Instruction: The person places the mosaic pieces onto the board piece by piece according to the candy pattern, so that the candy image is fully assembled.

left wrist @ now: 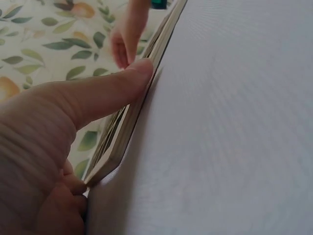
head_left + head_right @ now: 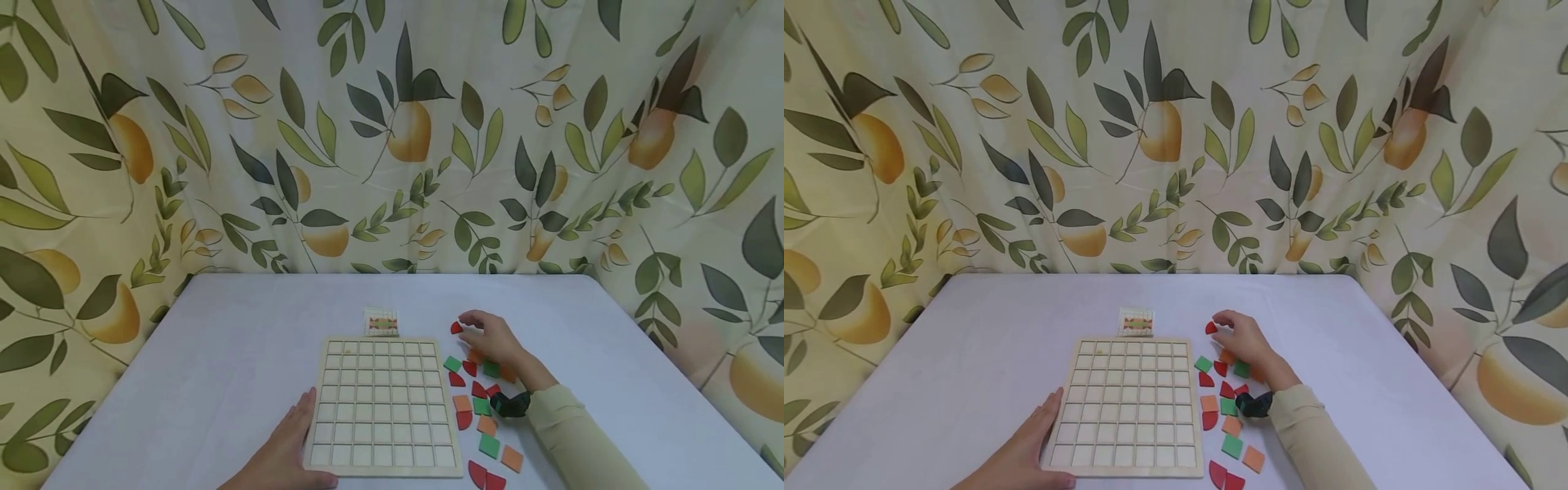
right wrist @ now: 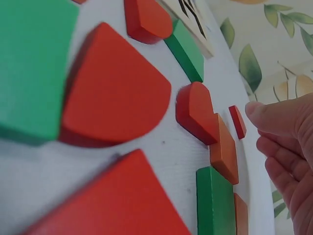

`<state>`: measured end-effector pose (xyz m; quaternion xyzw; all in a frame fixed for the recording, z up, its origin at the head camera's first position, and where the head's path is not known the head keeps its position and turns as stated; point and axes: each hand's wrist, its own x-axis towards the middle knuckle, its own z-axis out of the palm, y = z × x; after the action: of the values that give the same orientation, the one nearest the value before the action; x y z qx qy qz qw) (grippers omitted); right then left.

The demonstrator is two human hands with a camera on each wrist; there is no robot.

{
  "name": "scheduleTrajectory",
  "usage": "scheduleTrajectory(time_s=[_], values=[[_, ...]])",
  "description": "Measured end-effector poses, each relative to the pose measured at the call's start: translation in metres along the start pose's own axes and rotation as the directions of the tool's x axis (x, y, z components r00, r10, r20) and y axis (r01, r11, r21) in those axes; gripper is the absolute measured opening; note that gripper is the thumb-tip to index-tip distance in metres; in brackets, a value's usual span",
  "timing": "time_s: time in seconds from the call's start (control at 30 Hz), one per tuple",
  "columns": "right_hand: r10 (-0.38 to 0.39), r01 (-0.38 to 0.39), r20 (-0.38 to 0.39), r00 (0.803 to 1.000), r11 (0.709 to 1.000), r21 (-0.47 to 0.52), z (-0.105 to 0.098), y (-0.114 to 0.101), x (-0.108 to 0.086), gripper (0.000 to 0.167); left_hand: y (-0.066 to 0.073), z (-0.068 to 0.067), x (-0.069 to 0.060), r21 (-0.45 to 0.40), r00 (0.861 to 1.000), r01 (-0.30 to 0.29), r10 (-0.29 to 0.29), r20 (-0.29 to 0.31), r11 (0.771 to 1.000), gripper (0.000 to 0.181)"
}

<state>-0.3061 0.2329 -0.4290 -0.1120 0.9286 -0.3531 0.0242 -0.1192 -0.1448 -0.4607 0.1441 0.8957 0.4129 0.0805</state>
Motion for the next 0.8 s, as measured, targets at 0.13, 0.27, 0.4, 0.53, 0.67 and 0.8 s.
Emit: scheduleTrajectory(time_s=[0.13,0.27,0.4,0.53,0.67,0.8], values=[[0.009,-0.009,0.003,1.0,1.0,-0.005,0.0,0.003,0.005,0.038,0.001,0.0,0.0,-0.019,0.999,0.037,-0.037,0.013,0.999,0.131],[0.005,-0.005,0.009,1.0,1.0,-0.019,0.001,0.007,0.01,0.039,0.001,0.0,0.0,-0.035,0.999,0.042,-0.041,0.019,0.999,0.129],[-0.023,0.023,0.006,1.0,0.999,-0.026,0.0,0.011,0.014,0.037,0.0,-0.001,0.0,-0.046,0.999,0.029,-0.028,0.021,0.999,0.128],[-0.052,0.052,0.004,0.999,0.998,-0.02,-0.002,0.014,0.017,0.035,-0.001,-0.003,0.0,-0.042,1.0,0.009,-0.008,0.023,0.999,0.127],[-0.057,0.057,0.021,0.998,0.998,-0.006,-0.001,0.013,0.021,0.035,0.0,-0.004,-0.001,-0.027,1.0,-0.007,0.007,0.014,1.0,0.126],[-0.04,0.04,0.051,0.998,0.999,0.016,0.002,0.012,0.025,0.036,0.0,-0.004,-0.001,-0.015,0.999,-0.037,0.037,0.004,0.999,0.125]])
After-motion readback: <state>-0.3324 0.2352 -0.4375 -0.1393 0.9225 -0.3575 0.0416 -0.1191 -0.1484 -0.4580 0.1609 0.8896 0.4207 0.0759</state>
